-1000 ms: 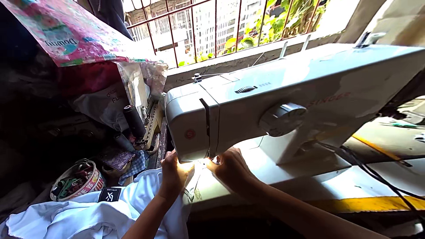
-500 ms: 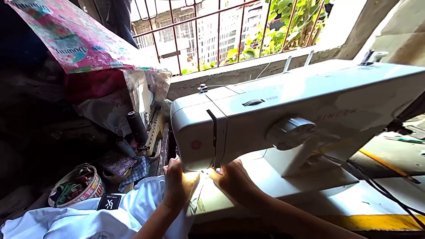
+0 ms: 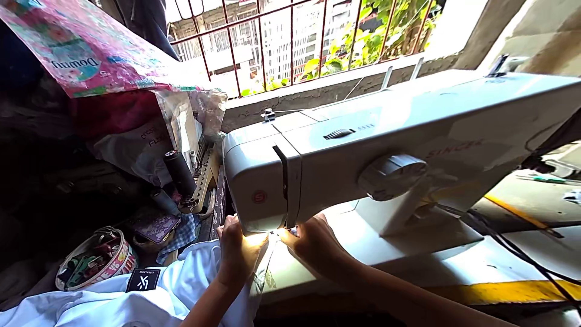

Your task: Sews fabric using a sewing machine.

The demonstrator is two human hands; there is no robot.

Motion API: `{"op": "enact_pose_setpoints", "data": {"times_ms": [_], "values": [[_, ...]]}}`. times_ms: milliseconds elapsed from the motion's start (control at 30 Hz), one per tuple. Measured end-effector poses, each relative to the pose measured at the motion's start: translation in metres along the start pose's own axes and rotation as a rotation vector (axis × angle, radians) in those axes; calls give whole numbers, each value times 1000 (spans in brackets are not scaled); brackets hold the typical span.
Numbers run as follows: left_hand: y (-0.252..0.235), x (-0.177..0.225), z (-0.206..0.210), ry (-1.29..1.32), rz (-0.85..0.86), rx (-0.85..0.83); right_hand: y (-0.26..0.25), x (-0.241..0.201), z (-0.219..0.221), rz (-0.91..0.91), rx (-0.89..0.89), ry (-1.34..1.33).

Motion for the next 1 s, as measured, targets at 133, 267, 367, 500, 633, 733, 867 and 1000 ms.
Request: {"op": "enact_pose_setpoints", "data": {"times_ms": [133, 267, 367, 500, 633, 733, 867, 1000], "values": [[0, -2, 0, -17, -20, -14, 0, 0, 0, 4, -2, -14], [0, -5, 0, 1, -38, -7, 0, 2, 1, 30, -28, -15], [1, -3, -1, -14, -23, 4, 0, 1, 2, 25, -27, -3], [1, 0, -2, -21, -9, 11, 1, -1, 1, 1, 0, 10], [1, 1, -2, -30, -12, 8, 1, -1, 1, 4, -2, 11], [1, 0, -2, -23, -19, 5, 1, -1, 0, 7, 2, -2], [1, 0, -2, -27, -16, 7, 1, 0, 0, 0, 18, -9], [1, 0, -2, -27, -19, 4, 1, -1, -1, -9, 24, -5]]}}
Point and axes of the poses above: each hand's wrist, its own y-axis away from the middle knuckle, its own z-axis out of the palm, x = y × z, the point moved 10 cm from there along -y, towards the middle knuckle, and after that the axes turned 5 degrees about y, right-handed, at the moved point
